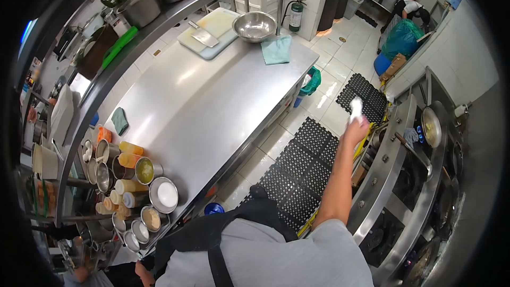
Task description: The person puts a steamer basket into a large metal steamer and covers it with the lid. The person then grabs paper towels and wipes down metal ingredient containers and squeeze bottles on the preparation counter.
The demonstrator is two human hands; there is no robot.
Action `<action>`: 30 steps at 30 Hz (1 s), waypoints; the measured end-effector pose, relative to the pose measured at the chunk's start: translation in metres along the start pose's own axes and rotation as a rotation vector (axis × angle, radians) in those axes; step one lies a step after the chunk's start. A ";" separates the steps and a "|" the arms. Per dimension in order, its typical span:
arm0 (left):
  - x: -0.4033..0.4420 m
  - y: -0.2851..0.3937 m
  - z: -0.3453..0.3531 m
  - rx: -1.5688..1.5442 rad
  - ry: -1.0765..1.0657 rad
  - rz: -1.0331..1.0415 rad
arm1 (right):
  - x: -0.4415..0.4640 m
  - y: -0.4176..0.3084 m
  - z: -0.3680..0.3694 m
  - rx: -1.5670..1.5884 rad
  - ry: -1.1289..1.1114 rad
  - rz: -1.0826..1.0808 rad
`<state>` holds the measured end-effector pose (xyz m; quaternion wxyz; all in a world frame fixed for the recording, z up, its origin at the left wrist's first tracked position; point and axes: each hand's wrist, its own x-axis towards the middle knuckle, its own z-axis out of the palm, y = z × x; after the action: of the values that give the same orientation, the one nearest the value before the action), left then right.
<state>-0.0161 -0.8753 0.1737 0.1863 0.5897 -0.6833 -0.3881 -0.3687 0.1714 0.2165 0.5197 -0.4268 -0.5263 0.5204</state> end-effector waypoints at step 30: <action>-0.140 0.030 0.097 0.417 -0.843 0.083 | -0.192 0.289 -0.184 -1.324 -0.905 0.427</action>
<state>-0.0723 -0.7117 0.1632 -0.2146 0.3776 -0.7858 -0.4404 -0.1946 0.0281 -0.1052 -0.2111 -0.4845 -0.7896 0.3118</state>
